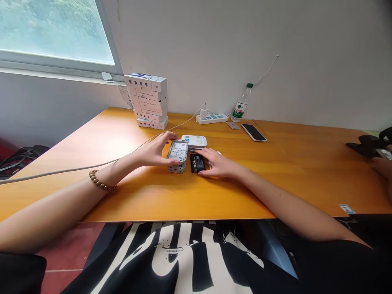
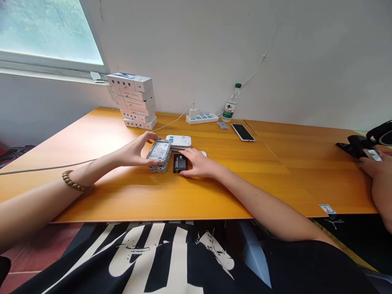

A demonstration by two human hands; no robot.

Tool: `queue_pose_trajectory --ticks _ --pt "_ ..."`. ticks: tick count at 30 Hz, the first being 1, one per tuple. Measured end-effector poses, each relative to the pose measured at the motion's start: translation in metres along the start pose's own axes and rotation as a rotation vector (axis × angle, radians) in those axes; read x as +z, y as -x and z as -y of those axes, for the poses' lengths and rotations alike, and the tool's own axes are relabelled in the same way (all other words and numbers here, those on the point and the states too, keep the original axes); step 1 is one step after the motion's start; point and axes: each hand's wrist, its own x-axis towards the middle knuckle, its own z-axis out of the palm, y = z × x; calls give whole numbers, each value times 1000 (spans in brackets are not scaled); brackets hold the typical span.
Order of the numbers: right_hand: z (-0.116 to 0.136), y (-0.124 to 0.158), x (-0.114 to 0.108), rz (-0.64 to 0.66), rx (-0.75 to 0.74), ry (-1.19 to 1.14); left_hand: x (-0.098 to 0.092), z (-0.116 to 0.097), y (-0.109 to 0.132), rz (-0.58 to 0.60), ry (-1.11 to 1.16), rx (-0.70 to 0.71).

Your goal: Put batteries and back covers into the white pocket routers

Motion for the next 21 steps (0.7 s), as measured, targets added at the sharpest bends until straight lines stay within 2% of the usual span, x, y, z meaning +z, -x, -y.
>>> queue_pose_trajectory --ticks 5,11,21 --pt "-1 0 -1 -6 -9 -7 -4 -3 1 79 -20 -9" --pt "-2 0 0 -12 -25 -6 -3 -3 1 102 -99 -19" --pt "2 1 -2 -13 -18 -14 0 3 0 167 5 -54"
